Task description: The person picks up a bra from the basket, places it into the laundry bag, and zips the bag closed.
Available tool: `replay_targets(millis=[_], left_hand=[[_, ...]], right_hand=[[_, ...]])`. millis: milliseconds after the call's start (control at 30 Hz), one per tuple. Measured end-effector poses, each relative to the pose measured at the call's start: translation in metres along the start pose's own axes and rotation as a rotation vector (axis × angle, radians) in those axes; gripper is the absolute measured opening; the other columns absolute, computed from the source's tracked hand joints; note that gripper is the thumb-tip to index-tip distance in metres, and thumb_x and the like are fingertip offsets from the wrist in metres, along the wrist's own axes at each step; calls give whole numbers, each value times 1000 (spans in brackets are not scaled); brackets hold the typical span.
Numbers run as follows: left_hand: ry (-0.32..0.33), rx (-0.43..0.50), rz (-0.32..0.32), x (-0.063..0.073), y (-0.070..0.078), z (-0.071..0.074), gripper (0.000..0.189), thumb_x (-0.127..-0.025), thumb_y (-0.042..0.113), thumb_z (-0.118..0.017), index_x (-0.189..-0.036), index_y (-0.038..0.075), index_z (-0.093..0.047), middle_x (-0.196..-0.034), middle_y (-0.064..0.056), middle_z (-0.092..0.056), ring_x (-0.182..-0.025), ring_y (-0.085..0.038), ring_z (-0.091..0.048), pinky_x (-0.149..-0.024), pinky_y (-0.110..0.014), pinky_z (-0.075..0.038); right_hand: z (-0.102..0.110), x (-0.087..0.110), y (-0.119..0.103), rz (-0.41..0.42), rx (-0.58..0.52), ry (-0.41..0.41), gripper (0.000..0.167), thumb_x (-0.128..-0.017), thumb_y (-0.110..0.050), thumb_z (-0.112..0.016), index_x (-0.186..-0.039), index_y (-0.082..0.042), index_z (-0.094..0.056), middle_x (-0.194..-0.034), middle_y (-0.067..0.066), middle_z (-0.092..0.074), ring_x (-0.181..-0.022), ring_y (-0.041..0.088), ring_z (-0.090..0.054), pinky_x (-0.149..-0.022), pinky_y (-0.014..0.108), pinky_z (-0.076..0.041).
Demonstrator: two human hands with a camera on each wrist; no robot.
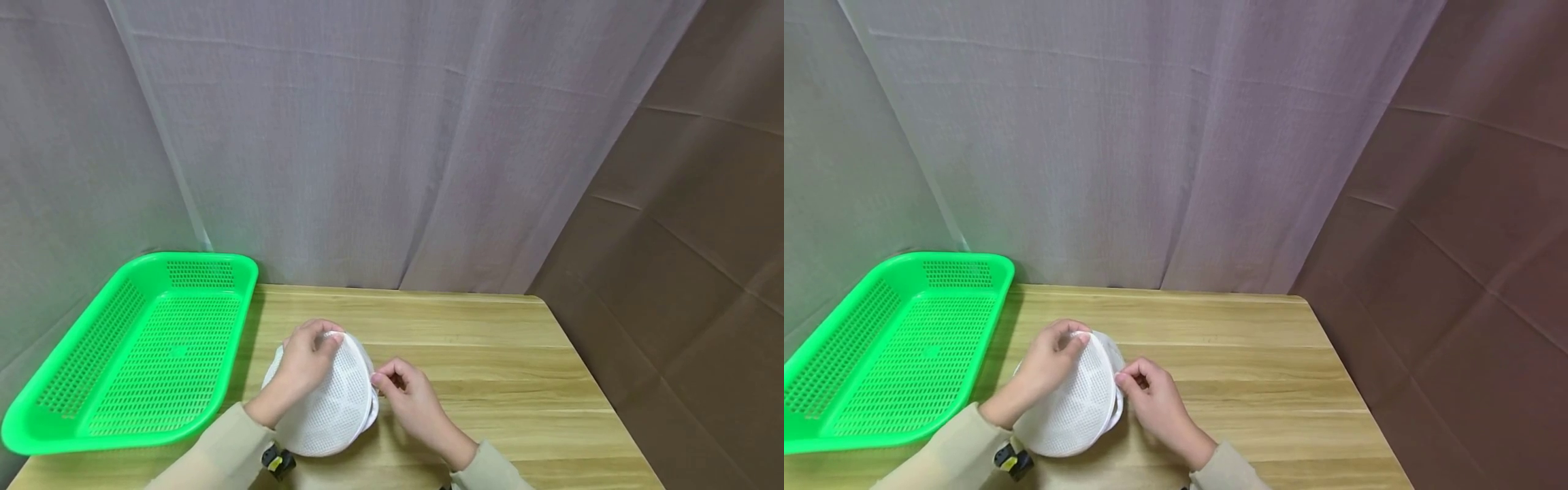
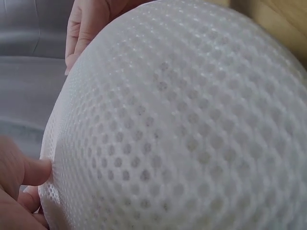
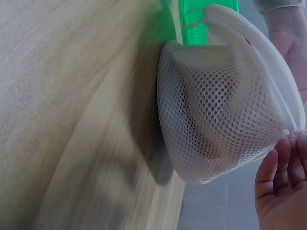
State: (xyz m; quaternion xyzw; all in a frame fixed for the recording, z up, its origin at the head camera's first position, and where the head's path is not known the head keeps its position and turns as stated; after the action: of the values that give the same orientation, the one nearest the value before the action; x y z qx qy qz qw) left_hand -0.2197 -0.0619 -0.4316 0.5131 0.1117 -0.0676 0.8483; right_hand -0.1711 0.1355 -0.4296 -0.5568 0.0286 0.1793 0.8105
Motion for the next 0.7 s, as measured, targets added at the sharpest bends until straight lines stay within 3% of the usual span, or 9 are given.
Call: replay_targets(millis=[167, 267, 533, 700], left_hand=[[20, 59, 68, -1, -3, 4, 13, -94, 19, -62, -101, 10, -68, -115, -9, -65, -117, -30, -54, -102, -53, -36], [6, 69, 64, -2, -4, 5, 14, -94, 17, -61, -103, 8, -68, -114, -12, -64, -116, -31, -55, -100, -51, -39], [-100, -124, -98, 1, -1, 1, 23, -92, 17, -64, -113, 8, -65, -120, -12, -61, -118, -35, -48, -98, -52, -24], [-128, -222, -176, 7, 1, -4, 35, -90, 20, -68, -122, 9, -61, -125, -10, -59, -119, -31, -46, -99, -48, -24]], right_hand=[[-1, 0, 2, 8, 12, 5, 6, -92, -5, -63, -87, -4, -64, -82, 7, -64, -76, 25, -60, -68, 26, -49], [0, -1, 3, 6, 26, 9, 5, -93, -5, -63, -88, -4, -63, -82, 8, -64, -75, 19, -58, -67, 25, -48], [-1, -2, 5, -9, 48, 52, 4, -93, -5, -62, -89, -3, -63, -83, 9, -63, -75, 15, -56, -67, 27, -48], [-1, -3, 6, -11, 51, 64, 5, -93, -5, -62, -90, -1, -63, -83, 10, -63, -75, 17, -56, -67, 27, -48]])
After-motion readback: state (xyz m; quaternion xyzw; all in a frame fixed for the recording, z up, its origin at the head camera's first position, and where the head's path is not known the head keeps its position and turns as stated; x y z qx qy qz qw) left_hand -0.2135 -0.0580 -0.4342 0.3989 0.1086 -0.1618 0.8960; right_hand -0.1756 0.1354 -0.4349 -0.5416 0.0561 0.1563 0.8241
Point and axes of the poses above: each hand's wrist, its own x-axis away from the middle knuckle, its own z-axis out of the back of the hand, y = z × x, the point moved 1 cm from there along -x, towards the middle knuckle
